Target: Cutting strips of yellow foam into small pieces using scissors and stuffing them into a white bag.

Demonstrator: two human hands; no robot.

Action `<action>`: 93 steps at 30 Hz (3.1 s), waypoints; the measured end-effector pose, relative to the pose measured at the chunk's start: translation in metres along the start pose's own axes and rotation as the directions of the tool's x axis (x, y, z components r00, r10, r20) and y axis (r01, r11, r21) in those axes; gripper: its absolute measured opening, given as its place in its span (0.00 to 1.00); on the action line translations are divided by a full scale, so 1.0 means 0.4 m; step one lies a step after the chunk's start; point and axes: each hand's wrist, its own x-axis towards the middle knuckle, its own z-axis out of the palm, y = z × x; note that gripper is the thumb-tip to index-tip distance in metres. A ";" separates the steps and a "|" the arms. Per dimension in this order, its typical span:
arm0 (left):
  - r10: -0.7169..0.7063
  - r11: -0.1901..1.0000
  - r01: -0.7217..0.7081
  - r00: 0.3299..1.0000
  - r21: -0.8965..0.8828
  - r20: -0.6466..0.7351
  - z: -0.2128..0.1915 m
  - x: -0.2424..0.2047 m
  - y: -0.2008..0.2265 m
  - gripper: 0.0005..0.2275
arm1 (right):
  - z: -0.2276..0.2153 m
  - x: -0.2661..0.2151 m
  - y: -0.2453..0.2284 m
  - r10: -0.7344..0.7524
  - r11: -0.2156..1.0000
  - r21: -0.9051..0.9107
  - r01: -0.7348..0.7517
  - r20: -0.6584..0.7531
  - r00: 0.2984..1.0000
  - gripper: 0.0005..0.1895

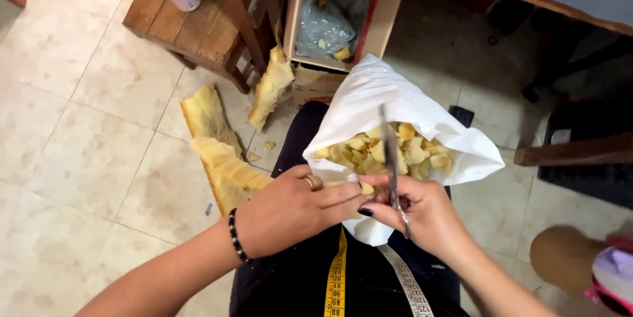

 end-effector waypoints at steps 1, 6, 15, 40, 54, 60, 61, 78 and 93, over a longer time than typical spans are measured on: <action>-0.020 1.000 0.020 1.000 0.006 -0.012 -0.009 -0.004 0.001 0.16 | 0.014 -0.005 0.004 -0.007 1.000 -0.013 0.007 0.019 1.000 0.23; -0.070 0.996 0.065 0.995 -0.058 -0.070 -0.016 -0.017 0.011 0.13 | 0.043 -0.005 0.026 0.086 0.959 0.274 -0.070 -0.048 0.995 0.09; -0.122 0.978 0.088 0.977 -0.190 -0.176 -0.028 -0.015 0.021 0.13 | 0.043 -0.005 -0.001 0.019 0.972 0.237 0.001 -0.080 0.997 0.27; -0.257 0.911 0.342 0.908 -0.232 0.331 0.101 -0.004 -0.007 0.37 | -0.017 0.083 -0.094 -0.216 0.867 -0.497 0.033 -0.315 0.924 0.16; -0.187 0.968 0.209 0.970 -0.141 0.153 0.079 -0.101 0.003 0.04 | -0.030 -0.133 0.106 0.053 0.876 -0.480 -0.044 0.005 0.999 0.42; -0.141 0.988 0.145 0.988 -0.060 0.056 0.061 -0.071 0.023 0.10 | -0.006 -0.097 0.142 -0.176 0.711 -0.694 0.118 -0.013 0.984 0.09; -0.135 0.989 0.138 0.989 -0.047 0.056 0.058 -0.068 0.011 0.10 | -0.012 -0.100 0.147 -0.189 0.711 -0.692 0.122 -0.021 0.982 0.09; -0.316 0.880 0.400 0.896 -0.256 0.312 -0.167 -0.039 -0.005 0.36 | -0.091 -0.211 0.120 -0.056 0.995 -0.079 0.059 0.038 0.998 0.36; -0.490 0.851 0.459 0.869 -0.256 -0.071 -0.185 -0.006 0.030 0.43 | 0.067 -0.017 0.020 -0.073 0.965 0.247 0.091 -0.079 0.994 0.15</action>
